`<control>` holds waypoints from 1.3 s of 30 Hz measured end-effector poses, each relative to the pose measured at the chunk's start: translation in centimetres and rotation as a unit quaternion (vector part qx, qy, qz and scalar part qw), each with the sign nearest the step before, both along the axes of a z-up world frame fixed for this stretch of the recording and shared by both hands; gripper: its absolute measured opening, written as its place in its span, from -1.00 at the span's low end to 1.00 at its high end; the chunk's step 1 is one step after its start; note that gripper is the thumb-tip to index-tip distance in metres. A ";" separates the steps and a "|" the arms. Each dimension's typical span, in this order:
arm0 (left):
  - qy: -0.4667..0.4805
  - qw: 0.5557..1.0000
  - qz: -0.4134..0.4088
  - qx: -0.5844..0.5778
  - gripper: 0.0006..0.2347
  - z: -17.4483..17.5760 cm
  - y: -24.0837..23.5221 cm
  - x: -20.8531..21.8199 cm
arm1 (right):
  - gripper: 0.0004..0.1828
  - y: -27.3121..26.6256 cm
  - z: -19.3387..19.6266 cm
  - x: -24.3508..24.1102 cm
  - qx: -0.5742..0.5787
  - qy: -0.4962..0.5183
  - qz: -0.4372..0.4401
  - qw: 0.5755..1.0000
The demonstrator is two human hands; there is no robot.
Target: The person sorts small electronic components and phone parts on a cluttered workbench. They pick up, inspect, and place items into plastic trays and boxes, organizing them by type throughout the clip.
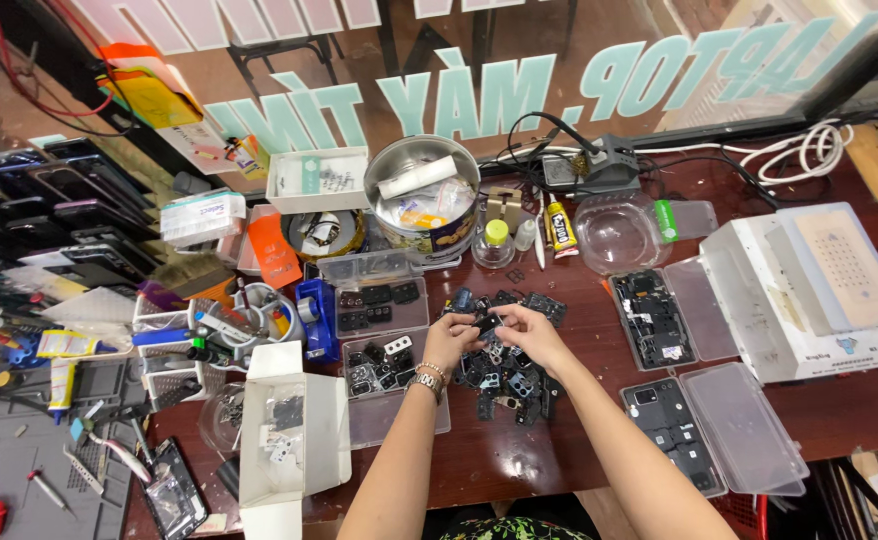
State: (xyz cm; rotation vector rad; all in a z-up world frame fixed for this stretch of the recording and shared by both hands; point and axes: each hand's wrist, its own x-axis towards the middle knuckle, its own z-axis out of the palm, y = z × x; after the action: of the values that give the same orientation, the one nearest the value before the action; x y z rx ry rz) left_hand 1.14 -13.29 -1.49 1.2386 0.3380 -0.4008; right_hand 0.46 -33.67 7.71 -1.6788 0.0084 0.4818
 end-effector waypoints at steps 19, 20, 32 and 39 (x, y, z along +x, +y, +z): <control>-0.040 0.874 0.086 0.477 -0.90 -0.9 11.3 5.4 | -0.62 11.3 -4.5 3.5 -0.033 0.069 0.004 0.997; -0.040 0.870 0.081 0.485 -0.91 -0.9 11.3 5.6 | -0.62 11.3 -4.5 3.6 -0.030 0.074 -0.005 0.997; -0.186 0.853 0.049 0.485 -0.87 2.3 7.7 5.4 | -0.74 6.6 -8.2 5.0 -0.186 -0.042 -0.193 0.963; -0.231 0.891 -0.046 0.387 -0.89 2.4 0.2 4.2 | -0.58 -2.9 -7.5 3.7 -0.439 -0.080 -0.281 0.850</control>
State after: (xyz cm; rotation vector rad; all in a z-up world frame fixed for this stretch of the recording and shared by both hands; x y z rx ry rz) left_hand 5.38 -13.14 0.88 2.0870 0.0103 -0.0188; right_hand 4.17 -36.62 0.20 -2.4744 0.6750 -0.1637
